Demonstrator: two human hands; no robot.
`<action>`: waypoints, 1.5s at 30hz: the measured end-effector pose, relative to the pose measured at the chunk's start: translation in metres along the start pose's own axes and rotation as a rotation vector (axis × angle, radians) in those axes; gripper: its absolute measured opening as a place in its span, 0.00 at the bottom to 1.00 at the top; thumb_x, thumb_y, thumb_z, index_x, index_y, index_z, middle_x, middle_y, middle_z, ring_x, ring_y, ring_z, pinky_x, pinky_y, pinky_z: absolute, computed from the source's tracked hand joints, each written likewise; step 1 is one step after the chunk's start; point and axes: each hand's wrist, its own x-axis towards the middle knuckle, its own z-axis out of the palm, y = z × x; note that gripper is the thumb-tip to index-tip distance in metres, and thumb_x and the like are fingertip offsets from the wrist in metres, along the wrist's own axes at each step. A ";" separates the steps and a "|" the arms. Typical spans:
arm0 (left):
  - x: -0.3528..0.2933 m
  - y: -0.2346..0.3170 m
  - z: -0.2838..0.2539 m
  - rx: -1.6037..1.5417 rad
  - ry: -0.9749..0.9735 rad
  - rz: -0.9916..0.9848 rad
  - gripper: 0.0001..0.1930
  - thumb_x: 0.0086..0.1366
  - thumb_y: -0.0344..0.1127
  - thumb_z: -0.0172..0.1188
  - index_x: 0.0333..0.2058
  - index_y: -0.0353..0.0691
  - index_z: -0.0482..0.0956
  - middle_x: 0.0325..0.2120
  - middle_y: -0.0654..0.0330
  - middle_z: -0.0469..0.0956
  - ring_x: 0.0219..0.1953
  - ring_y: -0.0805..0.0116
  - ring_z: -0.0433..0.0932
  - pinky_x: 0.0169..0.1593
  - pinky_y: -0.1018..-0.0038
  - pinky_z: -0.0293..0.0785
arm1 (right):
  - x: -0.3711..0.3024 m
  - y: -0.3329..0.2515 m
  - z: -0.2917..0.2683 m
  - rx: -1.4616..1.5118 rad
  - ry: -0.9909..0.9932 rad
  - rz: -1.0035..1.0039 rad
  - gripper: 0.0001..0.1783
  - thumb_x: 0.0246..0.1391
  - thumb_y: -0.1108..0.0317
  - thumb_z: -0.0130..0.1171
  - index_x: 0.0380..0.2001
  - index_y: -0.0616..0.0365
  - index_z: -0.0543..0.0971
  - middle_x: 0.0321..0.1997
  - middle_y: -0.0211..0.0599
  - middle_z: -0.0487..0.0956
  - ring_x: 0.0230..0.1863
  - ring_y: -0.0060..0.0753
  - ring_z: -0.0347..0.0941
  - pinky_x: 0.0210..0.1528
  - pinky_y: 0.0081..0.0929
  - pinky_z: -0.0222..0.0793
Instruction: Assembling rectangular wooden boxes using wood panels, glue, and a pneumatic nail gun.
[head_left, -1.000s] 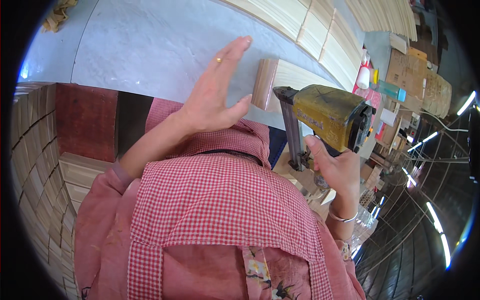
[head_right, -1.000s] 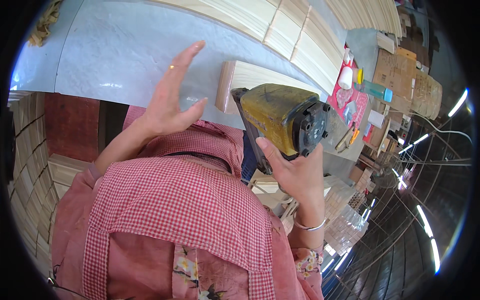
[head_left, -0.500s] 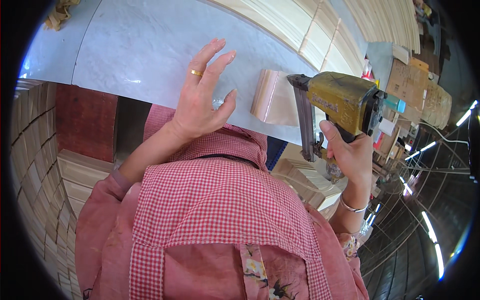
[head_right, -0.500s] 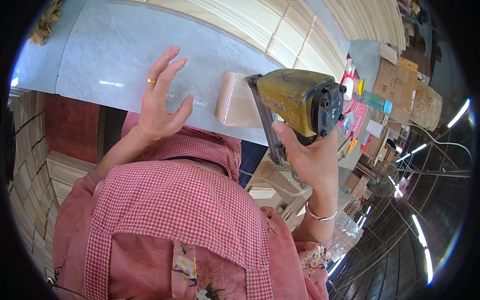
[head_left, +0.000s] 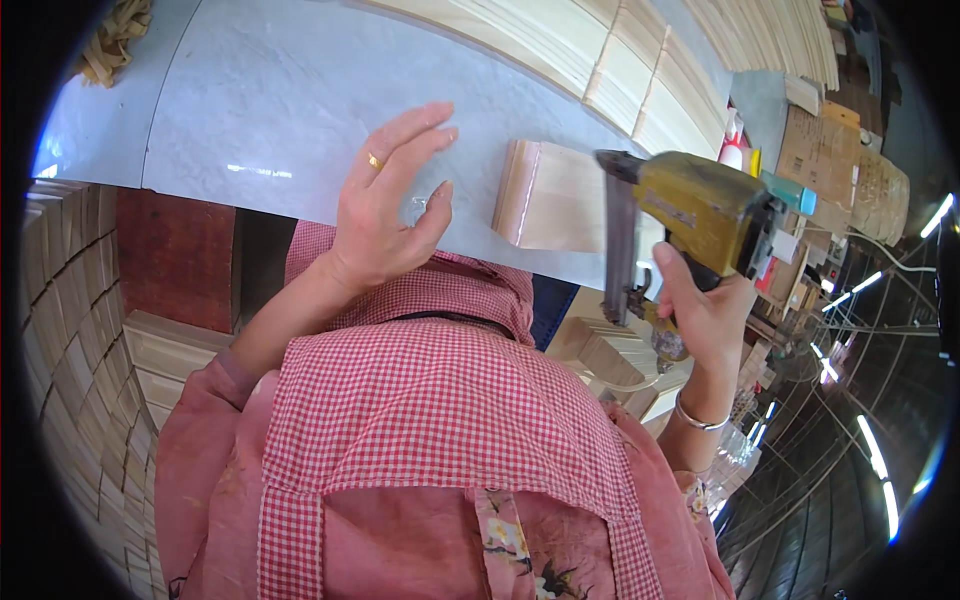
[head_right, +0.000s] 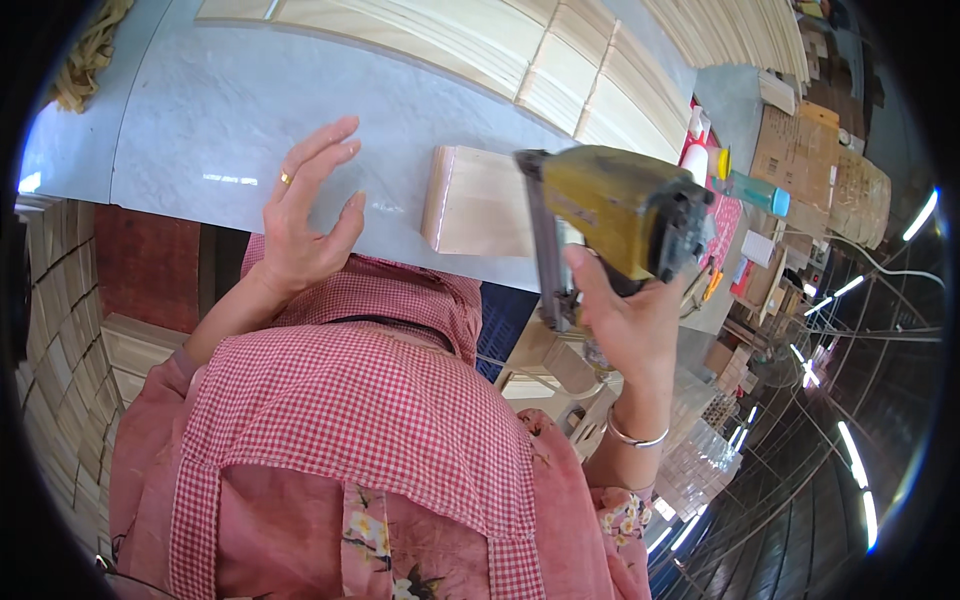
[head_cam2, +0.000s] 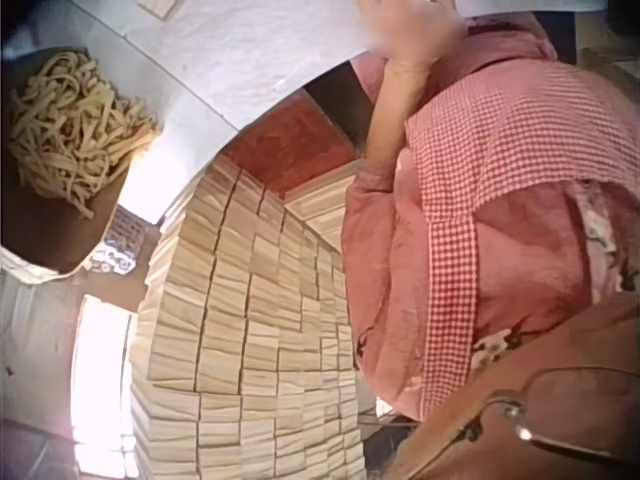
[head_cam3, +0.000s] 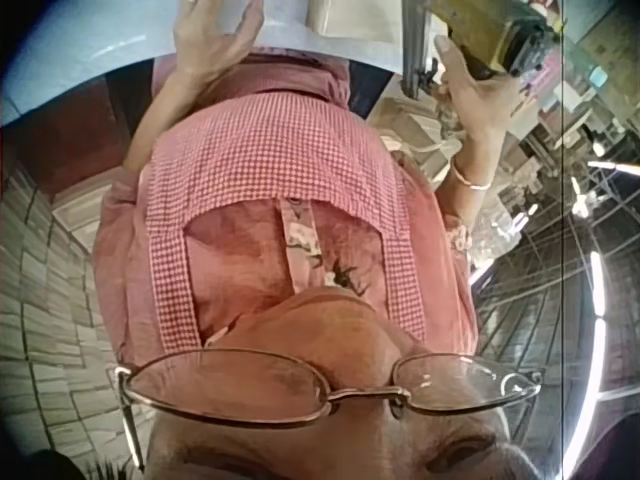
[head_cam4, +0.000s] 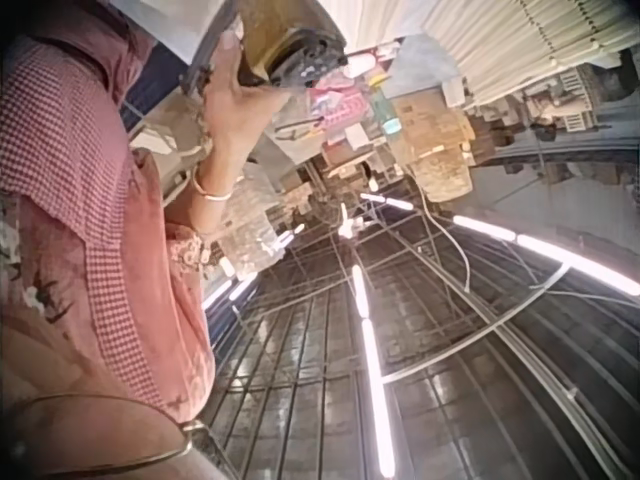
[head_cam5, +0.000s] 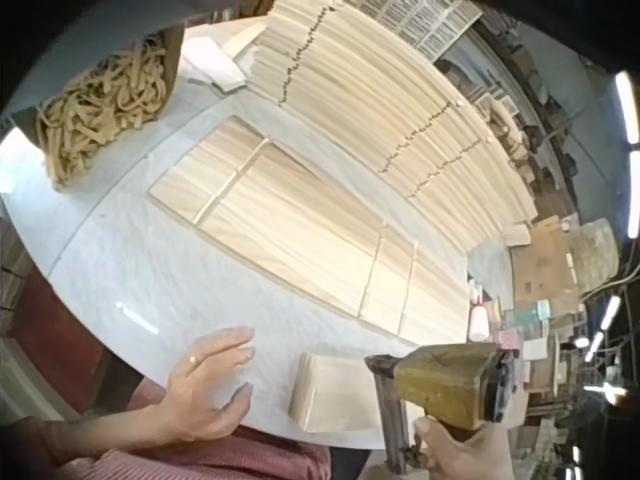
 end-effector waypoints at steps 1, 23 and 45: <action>0.003 0.003 -0.001 0.007 -0.034 0.051 0.31 0.51 0.23 0.64 0.57 0.38 0.72 0.65 0.53 0.67 0.65 0.56 0.68 0.65 0.61 0.68 | -0.001 0.008 -0.007 0.007 0.054 -0.004 0.11 0.58 0.65 0.69 0.32 0.63 0.80 0.16 0.27 0.74 0.12 0.18 0.64 0.16 0.15 0.61; 0.073 0.068 0.117 0.311 -0.710 0.130 0.27 0.41 0.42 0.75 0.41 0.39 0.78 0.56 0.44 0.70 0.55 0.50 0.66 0.61 0.59 0.61 | 0.023 0.063 -0.051 0.046 0.019 0.064 0.13 0.55 0.64 0.71 0.31 0.63 0.81 0.19 0.27 0.76 0.14 0.18 0.63 0.17 0.18 0.60; 0.064 0.068 0.111 0.270 -0.613 0.131 0.26 0.45 0.41 0.72 0.44 0.40 0.78 0.54 0.45 0.72 0.55 0.50 0.67 0.61 0.60 0.61 | 0.022 0.082 -0.075 0.031 0.236 0.011 0.12 0.53 0.65 0.71 0.32 0.63 0.81 0.14 0.25 0.72 0.13 0.19 0.64 0.16 0.18 0.60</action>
